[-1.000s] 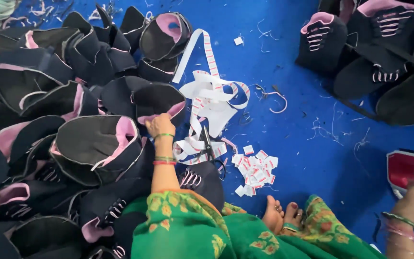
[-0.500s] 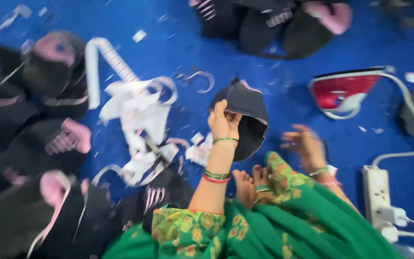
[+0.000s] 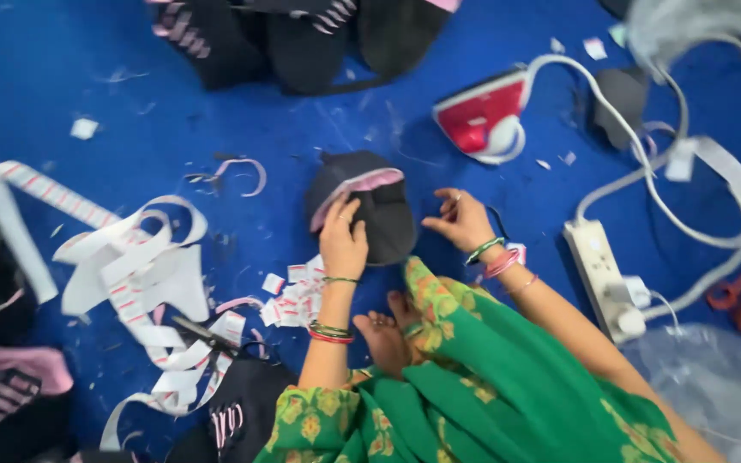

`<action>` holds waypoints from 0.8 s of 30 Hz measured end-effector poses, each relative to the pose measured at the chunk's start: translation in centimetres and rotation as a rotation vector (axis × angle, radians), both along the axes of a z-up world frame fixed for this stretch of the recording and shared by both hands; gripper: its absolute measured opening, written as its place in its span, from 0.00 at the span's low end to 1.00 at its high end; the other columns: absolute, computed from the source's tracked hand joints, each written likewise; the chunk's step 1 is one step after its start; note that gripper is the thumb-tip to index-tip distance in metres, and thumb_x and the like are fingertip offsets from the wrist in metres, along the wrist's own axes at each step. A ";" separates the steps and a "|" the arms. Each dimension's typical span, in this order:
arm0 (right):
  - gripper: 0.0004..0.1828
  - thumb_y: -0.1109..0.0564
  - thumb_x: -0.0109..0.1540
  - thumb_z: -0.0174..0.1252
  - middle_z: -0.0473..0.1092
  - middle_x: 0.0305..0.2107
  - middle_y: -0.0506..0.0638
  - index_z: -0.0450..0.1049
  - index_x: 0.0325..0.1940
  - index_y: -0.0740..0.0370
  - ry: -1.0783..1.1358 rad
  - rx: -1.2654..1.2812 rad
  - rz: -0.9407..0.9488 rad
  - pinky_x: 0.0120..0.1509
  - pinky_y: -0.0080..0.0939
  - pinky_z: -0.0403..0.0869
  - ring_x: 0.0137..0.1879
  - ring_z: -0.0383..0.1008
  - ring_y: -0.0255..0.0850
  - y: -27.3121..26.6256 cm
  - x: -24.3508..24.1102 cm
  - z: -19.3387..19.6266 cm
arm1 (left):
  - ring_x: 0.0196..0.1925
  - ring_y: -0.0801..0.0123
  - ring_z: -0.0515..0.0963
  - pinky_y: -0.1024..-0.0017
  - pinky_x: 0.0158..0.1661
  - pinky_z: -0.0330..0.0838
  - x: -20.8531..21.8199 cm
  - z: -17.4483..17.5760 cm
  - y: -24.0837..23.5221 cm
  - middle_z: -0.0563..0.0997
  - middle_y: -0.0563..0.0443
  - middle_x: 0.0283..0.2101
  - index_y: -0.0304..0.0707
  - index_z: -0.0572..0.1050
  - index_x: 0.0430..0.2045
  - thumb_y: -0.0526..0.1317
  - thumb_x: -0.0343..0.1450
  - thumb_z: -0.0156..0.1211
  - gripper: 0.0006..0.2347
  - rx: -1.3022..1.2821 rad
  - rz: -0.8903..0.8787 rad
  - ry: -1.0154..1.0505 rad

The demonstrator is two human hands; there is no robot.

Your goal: Ironing and fusing white adhesive labels onto the interior surface of black and pink shoe upper components.

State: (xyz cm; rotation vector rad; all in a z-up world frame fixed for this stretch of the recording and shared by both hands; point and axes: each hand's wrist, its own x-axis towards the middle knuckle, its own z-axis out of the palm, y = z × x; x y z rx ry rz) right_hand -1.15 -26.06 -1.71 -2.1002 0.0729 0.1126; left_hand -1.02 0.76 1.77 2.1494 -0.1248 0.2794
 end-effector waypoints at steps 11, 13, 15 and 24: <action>0.09 0.58 0.57 0.68 0.76 0.28 0.46 0.80 0.40 0.60 0.224 -0.153 -0.268 0.42 0.38 0.77 0.35 0.78 0.36 -16.1 -10.6 -0.6 | 0.37 0.65 0.84 0.71 0.41 0.78 -4.1 3.7 -2.0 0.80 0.42 0.55 0.36 0.81 0.46 0.29 0.70 0.60 0.12 -0.039 -0.172 0.277; 0.10 0.58 0.56 0.69 0.76 0.27 0.47 0.79 0.40 0.59 0.263 -0.092 -0.239 0.42 0.39 0.77 0.34 0.78 0.37 -14.5 -11.1 0.1 | 0.38 0.67 0.85 0.72 0.40 0.78 -5.1 4.2 -2.0 0.81 0.43 0.54 0.36 0.80 0.46 0.29 0.70 0.60 0.11 -0.074 -0.165 0.331; 0.20 0.59 0.49 0.72 0.67 0.31 0.54 0.78 0.44 0.60 0.103 -0.225 -0.165 0.39 0.44 0.74 0.33 0.72 0.44 -12.4 -10.3 2.4 | 0.39 0.61 0.85 0.69 0.44 0.79 -5.5 4.4 -2.1 0.83 0.43 0.51 0.36 0.81 0.45 0.30 0.70 0.60 0.11 -0.051 -0.180 0.328; 0.10 0.58 0.57 0.69 0.77 0.30 0.54 0.77 0.38 0.63 0.268 -0.148 -0.211 0.43 0.41 0.76 0.36 0.79 0.41 -14.7 -10.5 -2.6 | 0.66 0.38 0.67 0.49 0.60 0.65 -4.1 0.9 -3.3 0.68 0.31 0.66 0.36 0.75 0.57 0.37 0.69 0.61 0.20 0.366 -0.258 0.036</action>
